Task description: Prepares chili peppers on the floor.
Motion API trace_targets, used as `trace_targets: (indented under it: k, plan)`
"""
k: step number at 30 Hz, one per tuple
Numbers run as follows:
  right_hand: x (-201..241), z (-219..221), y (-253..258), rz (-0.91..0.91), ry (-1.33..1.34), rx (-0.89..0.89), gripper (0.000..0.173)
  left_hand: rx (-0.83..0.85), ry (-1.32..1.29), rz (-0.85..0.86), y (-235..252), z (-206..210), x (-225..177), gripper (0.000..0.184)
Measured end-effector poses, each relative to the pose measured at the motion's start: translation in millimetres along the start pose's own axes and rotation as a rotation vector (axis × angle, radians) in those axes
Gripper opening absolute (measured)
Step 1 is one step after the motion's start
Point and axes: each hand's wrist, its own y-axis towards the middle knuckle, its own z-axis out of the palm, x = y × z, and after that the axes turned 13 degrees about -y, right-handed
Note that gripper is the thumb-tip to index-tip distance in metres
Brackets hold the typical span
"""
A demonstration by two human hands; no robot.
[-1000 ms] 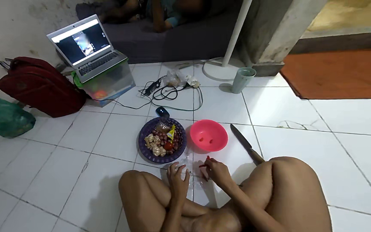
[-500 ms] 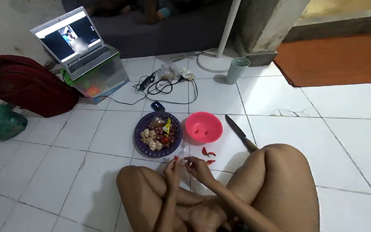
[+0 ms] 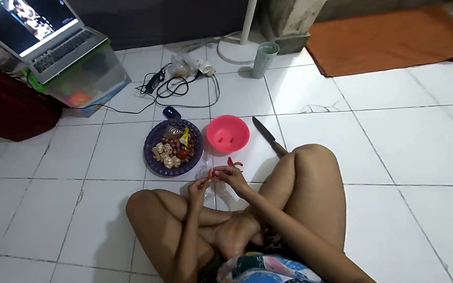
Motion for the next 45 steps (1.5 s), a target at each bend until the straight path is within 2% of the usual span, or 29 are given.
trace_targets:
  k: [9, 14, 16, 21, 24, 30, 37, 45]
  plan:
    - [-4.5, 0.2, -0.3, -0.169, -0.173, 0.1, 0.018, 0.028, 0.027, -0.011, -0.1, -3.6, 1.1, 0.017]
    - [-7.8, -1.6, -1.9, -0.229, -0.331, 0.045, 0.016, 0.142, 0.235, 0.018, 1.1, -7.8, 2.4, 0.019]
    - [-8.4, -0.7, -2.2, -0.183, -0.254, 0.013, 0.013, 0.165, 0.251, 0.016, 0.3, -7.8, -0.4, 0.019]
    - [-2.2, 3.4, -2.8, 0.167, 0.189, -0.003, 0.012, 0.165, 0.113, 0.029, -1.5, -5.4, -3.1, 0.013]
    - [-0.3, 5.3, -2.3, 0.273, 0.331, -0.003, 0.014, 0.125, 0.056, 0.023, -3.2, -4.2, -2.7, 0.013]
    - [-1.7, 15.3, -0.3, 0.315, 0.384, -0.123, 0.014, 0.095, 0.071, 0.012, -3.8, -0.2, -5.1, 0.014]
    - [-3.3, 24.2, -2.6, 0.239, 0.267, -0.244, 0.013, 0.073, 0.137, 0.035, -3.7, 1.8, -2.8, 0.015]
    - [-2.2, 25.8, 1.2, 0.253, 0.229, -0.356, 0.014, 0.105, 0.157, -0.032, -6.0, 7.9, -13.9, 0.017]
